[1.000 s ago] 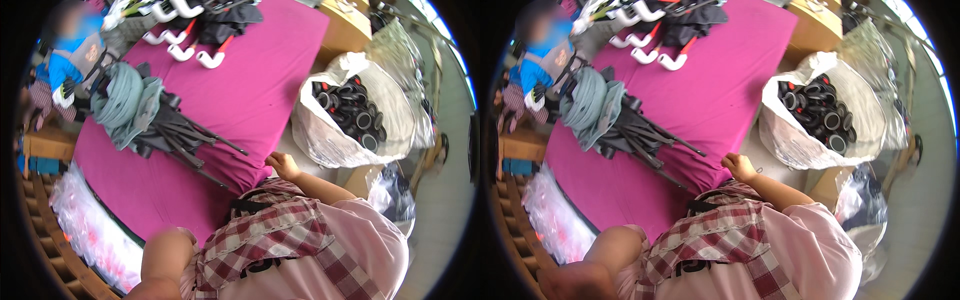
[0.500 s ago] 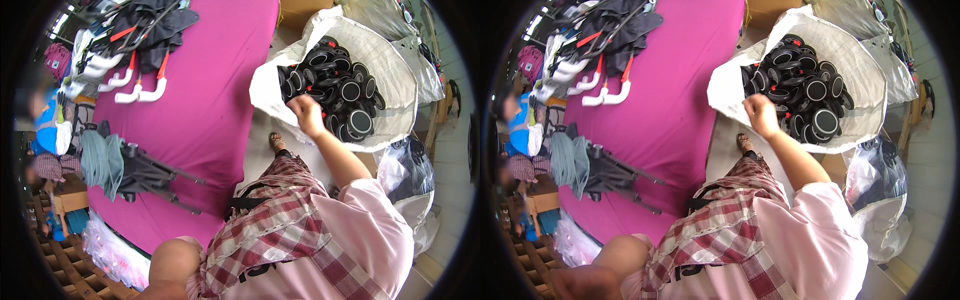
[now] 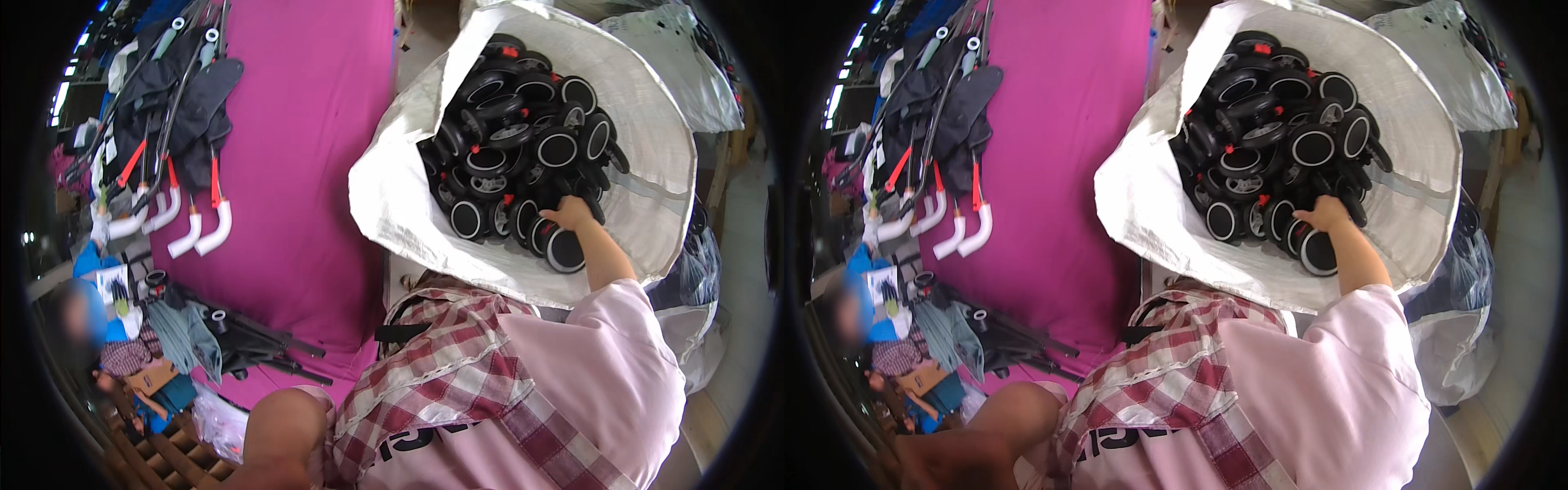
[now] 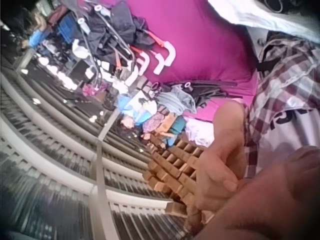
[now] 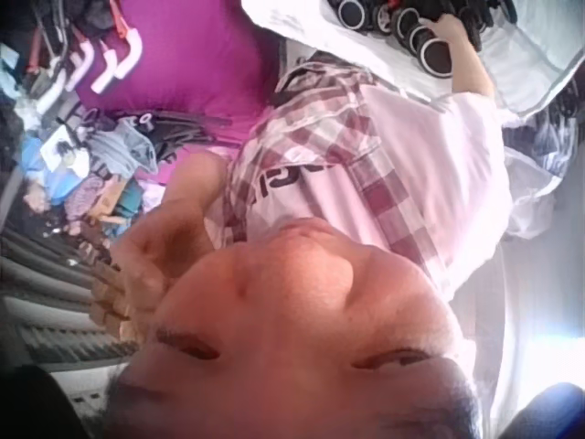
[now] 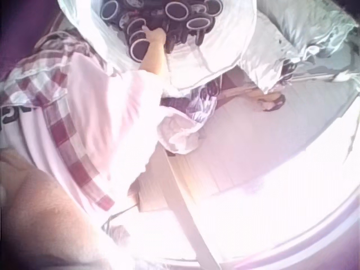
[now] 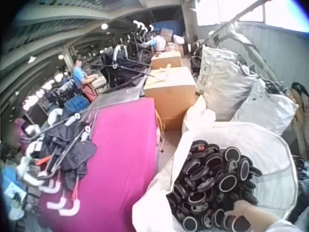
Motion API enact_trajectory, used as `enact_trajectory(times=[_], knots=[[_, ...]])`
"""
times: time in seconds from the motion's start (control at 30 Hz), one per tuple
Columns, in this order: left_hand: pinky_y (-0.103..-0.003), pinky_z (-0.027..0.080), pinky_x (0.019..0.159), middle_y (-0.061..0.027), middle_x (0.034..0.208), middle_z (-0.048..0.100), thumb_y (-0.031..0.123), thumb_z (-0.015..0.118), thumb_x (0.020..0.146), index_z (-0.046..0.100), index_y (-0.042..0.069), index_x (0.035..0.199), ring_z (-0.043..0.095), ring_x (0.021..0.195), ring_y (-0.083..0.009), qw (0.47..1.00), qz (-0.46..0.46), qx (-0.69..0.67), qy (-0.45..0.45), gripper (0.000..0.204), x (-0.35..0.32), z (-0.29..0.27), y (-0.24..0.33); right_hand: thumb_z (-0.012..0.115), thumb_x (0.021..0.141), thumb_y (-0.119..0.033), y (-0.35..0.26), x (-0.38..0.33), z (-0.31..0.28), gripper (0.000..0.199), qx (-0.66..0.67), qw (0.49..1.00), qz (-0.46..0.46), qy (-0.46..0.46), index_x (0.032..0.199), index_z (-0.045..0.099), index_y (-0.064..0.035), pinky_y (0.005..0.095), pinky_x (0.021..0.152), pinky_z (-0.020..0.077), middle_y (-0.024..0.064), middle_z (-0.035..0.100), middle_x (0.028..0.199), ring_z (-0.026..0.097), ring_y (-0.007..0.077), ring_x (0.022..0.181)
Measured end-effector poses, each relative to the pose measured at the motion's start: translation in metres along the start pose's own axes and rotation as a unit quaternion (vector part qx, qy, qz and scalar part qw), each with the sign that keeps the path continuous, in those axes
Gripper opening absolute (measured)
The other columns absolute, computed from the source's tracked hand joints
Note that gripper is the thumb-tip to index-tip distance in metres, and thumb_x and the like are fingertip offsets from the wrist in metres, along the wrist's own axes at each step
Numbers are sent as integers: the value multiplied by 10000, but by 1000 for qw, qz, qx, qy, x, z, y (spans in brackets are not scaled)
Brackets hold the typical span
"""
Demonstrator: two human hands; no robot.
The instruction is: The person assembles baby strollers by attaching white handle grips to black frames, adding wheels, and placing fabric seats onto the frames. The person then places each completed stroller into a clear plastic bag. The process is repeated for multiple units.
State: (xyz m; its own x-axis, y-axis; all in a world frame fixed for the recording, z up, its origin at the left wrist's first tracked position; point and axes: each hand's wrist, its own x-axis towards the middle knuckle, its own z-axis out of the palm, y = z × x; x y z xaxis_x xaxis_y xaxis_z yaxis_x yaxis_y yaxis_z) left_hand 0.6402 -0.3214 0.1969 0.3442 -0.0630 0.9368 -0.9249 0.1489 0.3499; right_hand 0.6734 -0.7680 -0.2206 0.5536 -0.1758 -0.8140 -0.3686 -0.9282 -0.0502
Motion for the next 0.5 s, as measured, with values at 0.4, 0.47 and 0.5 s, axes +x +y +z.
enact_trajectory(times=[0.4, 0.47, 0.5], knots=[[-367, 450, 919, -83, 1282, 570, 217, 668, 912, 574, 123, 1299, 537, 1158, -155, 973, 213, 65, 58, 409, 9, 0, -8, 874, 611, -415, -23, 2, 53, 732, -157, 975, -158, -25, 1195, 625, -51, 442, 907, 520, 214, 701, 1040, 664, 380, 1011], [-356, 447, 903, -78, 1271, 574, 194, 662, 908, 582, 118, 1274, 538, 1142, -152, 968, 233, 74, 58, 382, 8, -9, -1, 872, 649, -410, -38, 17, 14, 695, -96, 982, -162, 13, 1179, 626, -33, 435, 900, 523, 209, 701, 1058, 670, 361, 1023], [-350, 444, 893, -68, 1265, 578, 184, 656, 907, 591, 116, 1250, 540, 1129, -151, 971, 214, 101, 43, 356, 11, -14, 4, 855, 687, -430, -34, 29, -3, 650, -29, 990, -140, 2, 1150, 639, -29, 424, 903, 522, 212, 698, 1069, 668, 363, 1031]])
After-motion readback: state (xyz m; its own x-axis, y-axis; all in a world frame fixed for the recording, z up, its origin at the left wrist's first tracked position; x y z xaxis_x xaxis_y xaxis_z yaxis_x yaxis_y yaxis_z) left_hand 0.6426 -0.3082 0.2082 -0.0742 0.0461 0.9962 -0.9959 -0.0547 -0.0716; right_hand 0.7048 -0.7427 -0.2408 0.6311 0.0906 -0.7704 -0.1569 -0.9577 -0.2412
